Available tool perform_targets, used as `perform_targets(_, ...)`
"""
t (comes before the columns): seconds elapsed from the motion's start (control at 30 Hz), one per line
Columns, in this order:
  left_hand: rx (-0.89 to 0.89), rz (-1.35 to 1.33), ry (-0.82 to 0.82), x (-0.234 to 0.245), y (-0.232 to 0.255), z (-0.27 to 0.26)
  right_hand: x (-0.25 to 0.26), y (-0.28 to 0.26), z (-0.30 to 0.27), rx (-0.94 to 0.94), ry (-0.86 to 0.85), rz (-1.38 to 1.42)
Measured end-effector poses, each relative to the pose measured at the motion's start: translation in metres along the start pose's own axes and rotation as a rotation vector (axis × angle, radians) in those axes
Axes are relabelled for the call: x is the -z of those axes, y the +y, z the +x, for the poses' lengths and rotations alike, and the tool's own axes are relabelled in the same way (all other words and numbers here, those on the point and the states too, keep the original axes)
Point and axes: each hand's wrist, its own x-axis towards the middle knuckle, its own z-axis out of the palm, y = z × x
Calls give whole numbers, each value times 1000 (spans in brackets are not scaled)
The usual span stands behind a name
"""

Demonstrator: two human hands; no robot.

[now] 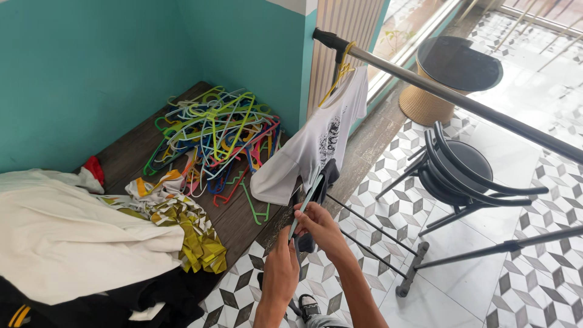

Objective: The person picks up clothes from a pile on a bench, places them on plastic hangers, and hangs them on a metal drying rack. The person repeats this process for several shirts and tops.

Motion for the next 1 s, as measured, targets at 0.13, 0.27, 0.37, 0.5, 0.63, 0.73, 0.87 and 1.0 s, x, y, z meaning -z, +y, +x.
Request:
perform_targets(0.13, 71, 80, -30, 22, -6, 2, 23, 50, 9, 116, 170, 0)
perform_targets(0.27, -41, 37, 75, 54, -9, -1, 75, 90, 45, 85, 524, -174)
perform_targets(0.37, -55, -9, 85, 71, -10, -11, 113, 101, 70, 27, 662, -306)
perform_targets(0.5, -29, -23, 43, 84, -16, -29, 146, 96, 93, -24, 667, -585)
perform_targets(0.63, -21, -58, 53, 96, -31, -44, 159, 86, 105, -99, 563, -492)
perform_targets(0.73, 30, -14, 45, 106, -51, -50, 157, 77, 107, -39, 796, -516)
perform_targets(0.87, 71, 30, -24, 115, -73, -55, 154, 56, 115, 7, 972, -410)
perform_targets(1.0, -95, -62, -38, 112, -80, -54, 148, 56, 116, -14, 889, -460)
